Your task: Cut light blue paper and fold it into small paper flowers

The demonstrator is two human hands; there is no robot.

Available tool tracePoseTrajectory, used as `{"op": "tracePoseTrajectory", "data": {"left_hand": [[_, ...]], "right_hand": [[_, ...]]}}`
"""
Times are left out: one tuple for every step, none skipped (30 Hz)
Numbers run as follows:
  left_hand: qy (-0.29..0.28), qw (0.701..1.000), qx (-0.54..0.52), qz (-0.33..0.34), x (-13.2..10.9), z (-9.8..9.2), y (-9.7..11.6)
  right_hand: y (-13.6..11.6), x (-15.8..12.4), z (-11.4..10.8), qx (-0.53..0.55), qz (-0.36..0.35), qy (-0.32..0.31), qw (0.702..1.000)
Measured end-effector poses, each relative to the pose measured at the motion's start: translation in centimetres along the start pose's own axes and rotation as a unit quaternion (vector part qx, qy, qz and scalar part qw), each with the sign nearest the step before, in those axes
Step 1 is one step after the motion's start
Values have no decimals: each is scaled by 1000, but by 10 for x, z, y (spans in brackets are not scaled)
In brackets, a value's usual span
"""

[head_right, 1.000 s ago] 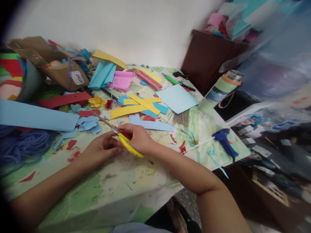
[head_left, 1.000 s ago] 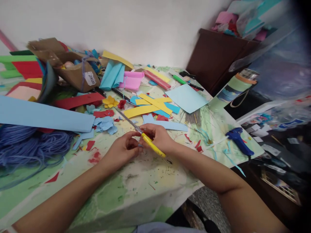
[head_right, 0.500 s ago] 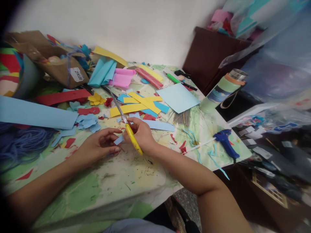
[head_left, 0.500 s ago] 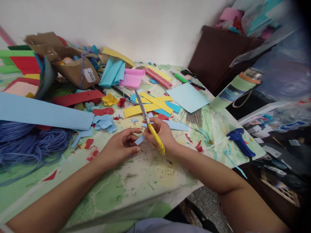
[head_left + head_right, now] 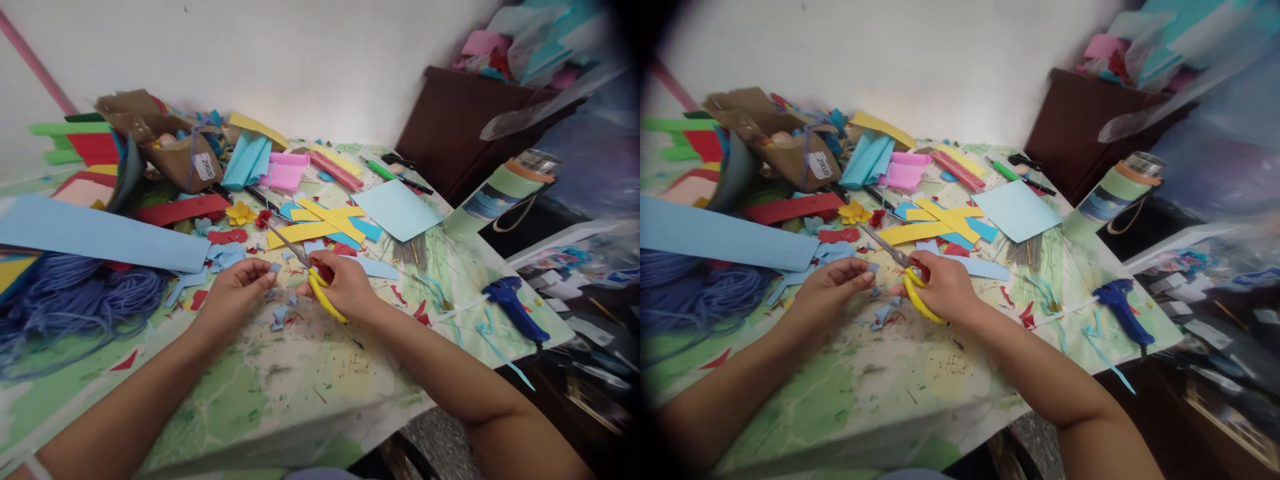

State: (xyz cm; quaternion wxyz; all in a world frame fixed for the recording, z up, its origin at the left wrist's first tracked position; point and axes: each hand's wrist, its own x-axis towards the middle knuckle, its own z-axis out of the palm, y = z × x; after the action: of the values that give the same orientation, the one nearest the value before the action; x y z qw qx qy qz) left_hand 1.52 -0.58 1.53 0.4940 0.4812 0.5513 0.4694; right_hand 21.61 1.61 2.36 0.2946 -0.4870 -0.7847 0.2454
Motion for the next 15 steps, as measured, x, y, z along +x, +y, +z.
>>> {"op": "tracePoseTrajectory", "data": {"left_hand": [[17, 1000, -6, 11, 3, -3, 1], [31, 999, -12, 22, 5, -6, 1], [43, 998, -17, 32, 7, -9, 2], [52, 997, -21, 43, 8, -11, 2], [58, 997, -21, 53, 9, -12, 3], [60, 996, -21, 62, 10, -13, 3], [60, 995, -20, 71, 10, -14, 3], [59, 995, -19, 76, 9, -13, 3], [58, 995, -19, 79, 9, -13, 4], [56, 995, -18, 80, 8, -12, 4], [52, 995, -15, 80, 8, -12, 5], [49, 996, -10, 78, 7, -11, 6], [47, 996, -4, 76, 7, -10, 7], [45, 996, 2, 74, 6, -9, 8], [44, 997, 7, 71, 6, -9, 9]], "right_hand": [[-1, 0, -3, -49, -11, -5, 999], [-3, 0, -5, -89, -21, -13, 996], [-4, 0, -7, -123, -31, -22, 992], [-4, 0, -7, -150, -41, -32, 987], [-5, -1, -7, -171, -51, -39, 983], [-5, -1, -6, -184, -59, -46, 980], [-6, -2, -6, -192, -67, -52, 978], [-6, -3, -5, -194, -74, -58, 976], [-6, -4, -4, -194, -78, -64, 976], [-6, -4, -4, -192, -80, -71, 976], [-6, -5, -3, -190, -80, -75, 976], [-6, -5, -3, -188, -79, -79, 976], [-6, -5, -3, -186, -78, -83, 976], [-6, -5, -3, -184, -77, -85, 976], [-6, -5, -3, -181, -76, -87, 977]]}}
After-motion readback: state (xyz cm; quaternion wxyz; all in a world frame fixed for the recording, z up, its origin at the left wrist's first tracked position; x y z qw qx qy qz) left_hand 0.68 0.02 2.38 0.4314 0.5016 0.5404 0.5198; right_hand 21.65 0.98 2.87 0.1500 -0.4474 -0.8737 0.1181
